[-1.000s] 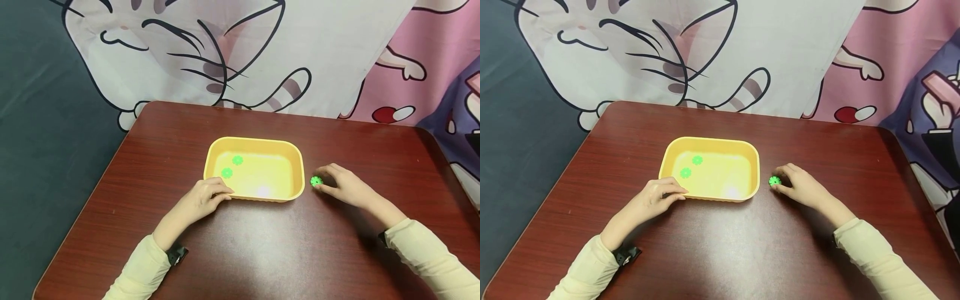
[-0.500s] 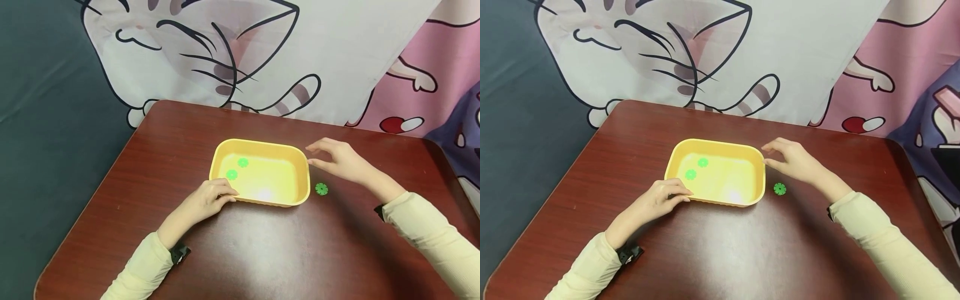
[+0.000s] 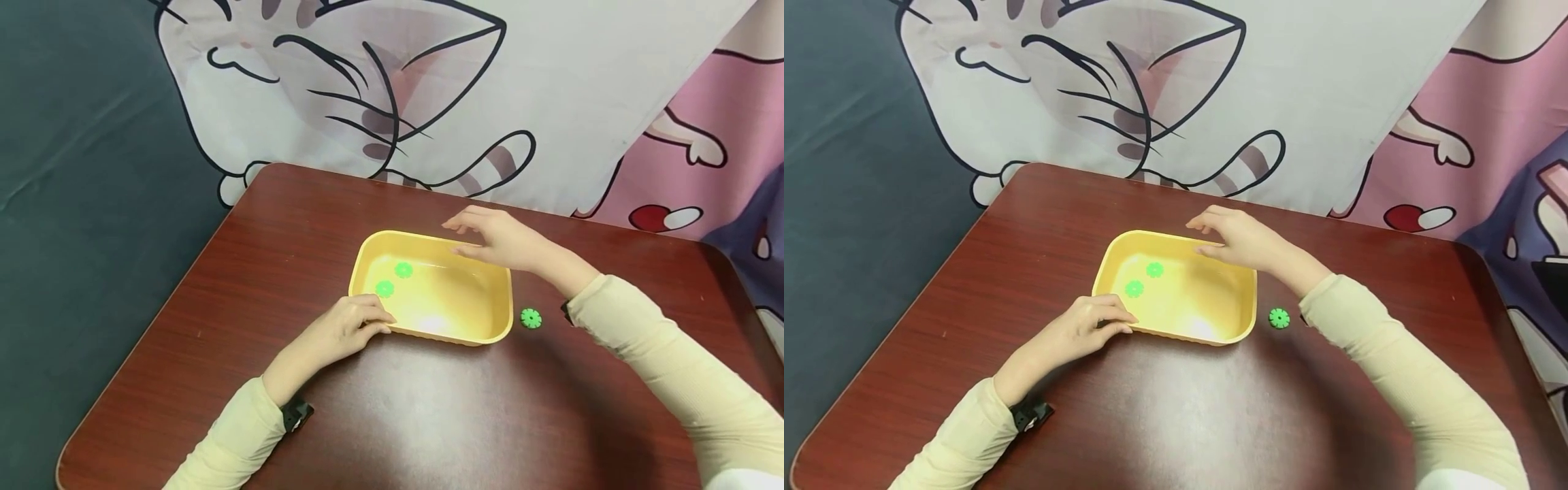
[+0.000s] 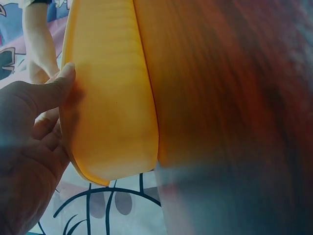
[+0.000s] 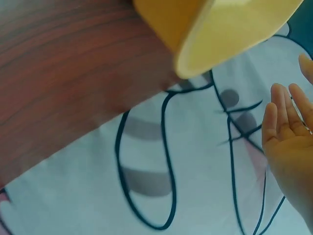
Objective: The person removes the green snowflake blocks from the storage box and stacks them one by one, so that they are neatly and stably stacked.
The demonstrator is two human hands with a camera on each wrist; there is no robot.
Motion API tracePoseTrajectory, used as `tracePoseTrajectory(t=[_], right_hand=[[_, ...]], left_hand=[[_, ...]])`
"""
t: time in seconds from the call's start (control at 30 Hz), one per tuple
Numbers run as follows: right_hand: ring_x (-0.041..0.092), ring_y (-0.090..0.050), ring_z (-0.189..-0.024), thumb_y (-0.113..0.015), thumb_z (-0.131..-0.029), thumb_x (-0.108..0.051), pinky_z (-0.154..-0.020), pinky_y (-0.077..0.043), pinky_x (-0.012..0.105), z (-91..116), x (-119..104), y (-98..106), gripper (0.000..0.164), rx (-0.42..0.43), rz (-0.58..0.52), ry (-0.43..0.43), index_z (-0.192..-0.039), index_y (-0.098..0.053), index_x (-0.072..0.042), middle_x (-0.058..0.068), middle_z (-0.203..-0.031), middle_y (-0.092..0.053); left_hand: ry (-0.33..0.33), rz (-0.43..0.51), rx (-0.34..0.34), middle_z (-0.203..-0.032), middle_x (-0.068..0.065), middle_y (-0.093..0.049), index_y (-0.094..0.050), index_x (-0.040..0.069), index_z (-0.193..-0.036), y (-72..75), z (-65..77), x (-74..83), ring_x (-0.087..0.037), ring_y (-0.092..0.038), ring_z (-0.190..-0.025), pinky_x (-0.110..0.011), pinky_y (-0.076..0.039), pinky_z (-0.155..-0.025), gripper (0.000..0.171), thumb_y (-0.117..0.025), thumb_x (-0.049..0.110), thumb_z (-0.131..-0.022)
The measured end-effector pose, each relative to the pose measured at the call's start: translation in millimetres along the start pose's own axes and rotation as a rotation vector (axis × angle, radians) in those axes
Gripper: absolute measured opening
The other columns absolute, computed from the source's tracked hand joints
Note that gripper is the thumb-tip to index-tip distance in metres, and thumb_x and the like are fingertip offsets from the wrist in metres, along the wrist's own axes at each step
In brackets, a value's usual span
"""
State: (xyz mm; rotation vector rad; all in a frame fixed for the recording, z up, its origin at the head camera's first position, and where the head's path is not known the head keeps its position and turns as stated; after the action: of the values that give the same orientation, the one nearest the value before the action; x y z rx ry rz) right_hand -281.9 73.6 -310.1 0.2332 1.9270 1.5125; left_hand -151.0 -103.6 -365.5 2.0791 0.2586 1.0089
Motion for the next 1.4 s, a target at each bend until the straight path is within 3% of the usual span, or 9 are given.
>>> tracePoseTrajectory(t=[0.5, 0.7, 0.9, 1.07, 1.4], right_hand=[[0.020, -0.058, -0.097, -0.076, -0.078, -0.020, -0.085, -0.047, 0.033, -53.0, -37.0, -56.1, 0.044, -0.162, -0.071, 0.155, -0.118, -0.061, -0.007, 0.006, -0.109, -0.061], [0.021, -0.058, -0.098, -0.076, -0.078, -0.018, -0.085, -0.046, 0.032, -68.8, -49.1, -71.5, 0.043, -0.216, -0.055, 0.205, -0.117, -0.062, -0.007, 0.007, -0.109, -0.062], [0.019, -0.057, -0.099, -0.076, -0.079, -0.022, -0.087, -0.046, 0.032, -75.8, -58.0, -97.3, 0.044, -0.330, -0.018, 0.214, -0.118, -0.061, -0.007, 0.006, -0.112, -0.060], [0.019, -0.056, -0.099, -0.079, -0.075, -0.020, -0.089, -0.045, 0.033, -72.4, -50.1, -118.3, 0.048, -0.401, 0.016, 0.192, -0.117, -0.061, -0.006, 0.006, -0.111, -0.059], [0.016, -0.054, -0.093, -0.080, -0.072, -0.028, -0.087, -0.044, 0.030, -74.2, -33.5, -131.7, 0.044, -0.353, -0.080, 0.216, -0.108, -0.065, -0.007, 0.003, -0.104, -0.060]], left_hand=[[0.004, -0.008, -0.016, -0.082, 0.002, -0.064, -0.074, 0.006, -0.092, -1.0, 0.8, 1.9, -0.006, -0.057, -0.073, -0.014, -0.046, -0.065, 0.011, -0.071, 0.008, -0.082], [0.005, -0.016, -0.014, -0.082, 0.002, -0.064, -0.074, 0.006, -0.091, -0.9, 2.0, 1.9, -0.006, -0.057, -0.073, -0.014, -0.046, -0.065, 0.010, -0.070, 0.008, -0.082], [-0.002, -0.017, -0.023, -0.084, 0.002, -0.064, -0.073, 0.007, -0.091, -1.9, 2.7, 1.9, -0.006, -0.057, -0.076, -0.015, -0.046, -0.068, 0.009, -0.070, 0.009, -0.083], [-0.005, -0.025, -0.031, -0.085, 0.003, -0.064, -0.073, 0.009, -0.090, -4.9, 1.8, 1.8, -0.005, -0.057, -0.076, -0.016, -0.047, -0.070, 0.008, -0.069, 0.010, -0.083], [-0.018, -0.039, -0.007, -0.083, 0.001, -0.065, -0.073, 0.006, -0.091, -0.6, 2.3, 3.8, -0.006, -0.057, -0.074, -0.015, -0.046, -0.068, 0.009, -0.070, 0.008, -0.082]])
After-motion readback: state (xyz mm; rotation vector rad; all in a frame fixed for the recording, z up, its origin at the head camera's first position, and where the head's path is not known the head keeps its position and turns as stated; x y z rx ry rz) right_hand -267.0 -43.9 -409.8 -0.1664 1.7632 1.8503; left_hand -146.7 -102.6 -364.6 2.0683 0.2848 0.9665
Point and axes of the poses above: each hand's wrist, its own z-axis away from the middle knuckle, its own y-axis out of the back of the hand, x = y × z, the point moved 7 cm from there along -z, towards the middle knuckle
